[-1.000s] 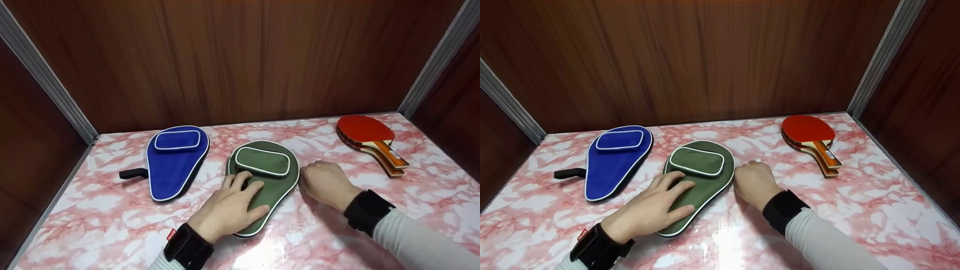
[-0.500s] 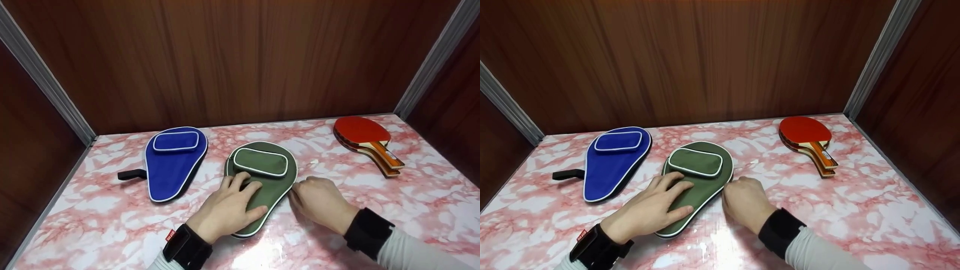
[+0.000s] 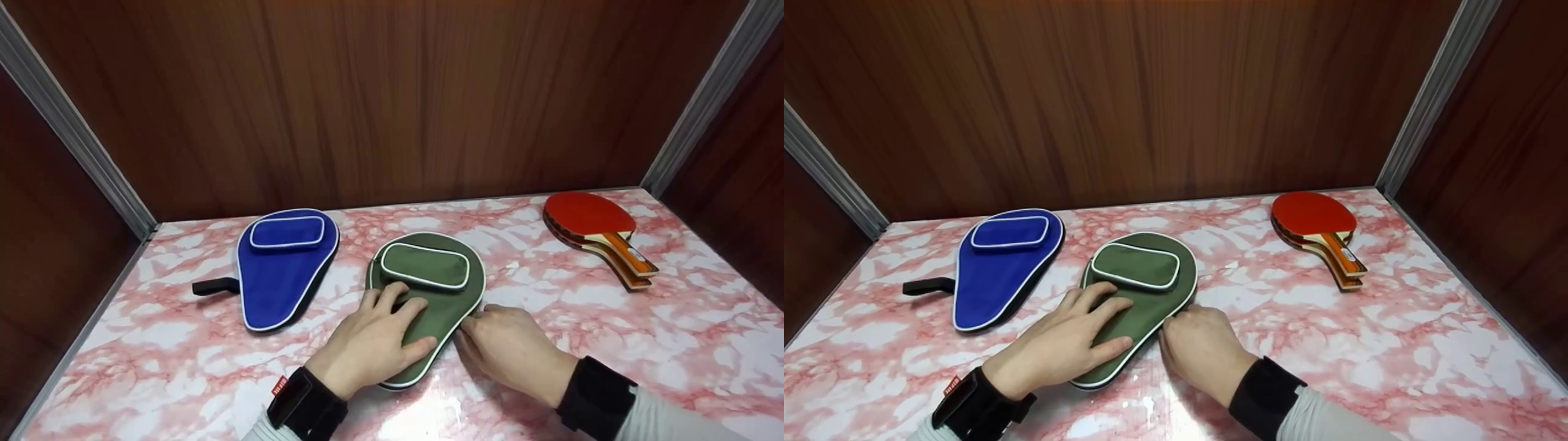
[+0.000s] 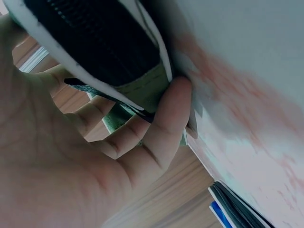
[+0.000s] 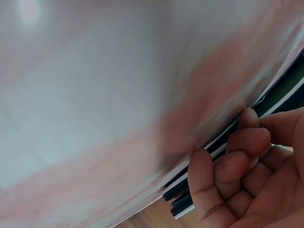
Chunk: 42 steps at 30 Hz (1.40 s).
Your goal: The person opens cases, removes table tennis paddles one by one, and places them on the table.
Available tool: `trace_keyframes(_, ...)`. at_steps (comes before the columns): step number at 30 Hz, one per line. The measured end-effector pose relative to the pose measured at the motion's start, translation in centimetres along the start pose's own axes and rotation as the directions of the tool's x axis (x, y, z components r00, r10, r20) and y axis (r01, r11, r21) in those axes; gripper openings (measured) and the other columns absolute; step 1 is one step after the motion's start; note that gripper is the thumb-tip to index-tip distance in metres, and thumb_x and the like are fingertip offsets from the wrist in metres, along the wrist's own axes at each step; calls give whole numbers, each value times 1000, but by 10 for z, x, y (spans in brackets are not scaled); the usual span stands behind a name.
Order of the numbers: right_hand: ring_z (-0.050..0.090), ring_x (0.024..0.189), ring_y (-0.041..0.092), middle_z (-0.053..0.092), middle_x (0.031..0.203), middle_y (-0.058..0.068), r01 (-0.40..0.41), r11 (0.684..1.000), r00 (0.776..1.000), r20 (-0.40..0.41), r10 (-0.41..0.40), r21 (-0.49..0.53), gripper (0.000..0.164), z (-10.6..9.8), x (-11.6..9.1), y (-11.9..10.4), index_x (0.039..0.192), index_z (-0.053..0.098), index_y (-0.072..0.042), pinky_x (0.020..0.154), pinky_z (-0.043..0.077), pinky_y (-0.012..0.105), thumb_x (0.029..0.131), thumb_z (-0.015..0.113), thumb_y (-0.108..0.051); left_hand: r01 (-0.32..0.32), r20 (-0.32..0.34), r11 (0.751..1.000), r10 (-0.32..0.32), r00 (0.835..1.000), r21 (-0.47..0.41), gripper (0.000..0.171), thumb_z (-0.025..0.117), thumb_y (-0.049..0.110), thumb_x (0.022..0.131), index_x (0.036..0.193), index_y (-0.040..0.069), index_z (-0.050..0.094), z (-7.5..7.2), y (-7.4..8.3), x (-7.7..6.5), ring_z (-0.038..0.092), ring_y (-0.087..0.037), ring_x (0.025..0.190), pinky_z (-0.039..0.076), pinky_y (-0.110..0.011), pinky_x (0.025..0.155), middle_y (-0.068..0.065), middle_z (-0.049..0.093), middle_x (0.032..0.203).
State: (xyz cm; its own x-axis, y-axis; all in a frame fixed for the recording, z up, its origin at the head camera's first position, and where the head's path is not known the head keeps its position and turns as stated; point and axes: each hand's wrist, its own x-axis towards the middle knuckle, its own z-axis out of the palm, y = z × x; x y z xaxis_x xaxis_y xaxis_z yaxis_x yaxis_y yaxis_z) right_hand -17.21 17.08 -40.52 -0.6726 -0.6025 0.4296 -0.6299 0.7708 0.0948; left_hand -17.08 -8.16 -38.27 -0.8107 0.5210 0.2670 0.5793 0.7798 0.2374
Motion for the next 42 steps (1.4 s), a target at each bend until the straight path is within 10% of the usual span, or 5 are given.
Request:
trace_keyframes(15, 66, 67, 28, 66, 68, 4, -68, 997, 987, 140, 72, -33, 23, -4, 11, 24, 81, 64, -17, 59, 55, 50, 94, 82, -16, -27, 86, 999, 30, 996, -41, 53, 66, 54, 108, 157, 35, 63, -7, 9, 0, 55, -35, 131, 56, -52, 97, -9, 55, 155)
trace_keyframes(21, 67, 68, 31, 64, 67, 6, -110, 993, 979, 165, 117, -50, 21, 3, 24, 40, 79, 64, -14, 60, 56, 51, 94, 78, -11, -83, 55, 994, 79, 995, 69, 60, 67, 60, 105, 161, 38, 59, 3, 8, 1, 47, -38, 149, 45, -61, 110, -7, 52, 163)
trace_keyframes(42, 61, 64, 26, 59, 63, 1, -26, 999, 994, 105, 29, -36, 22, -4, 3, 23, 80, 61, -14, 56, 53, 45, 93, 78, -9, -86, 80, 993, 79, 994, 86, 65, 60, 66, 106, 165, 38, 53, 10, 5, 6, 41, -42, 156, 39, -66, 117, -5, 45, 171)
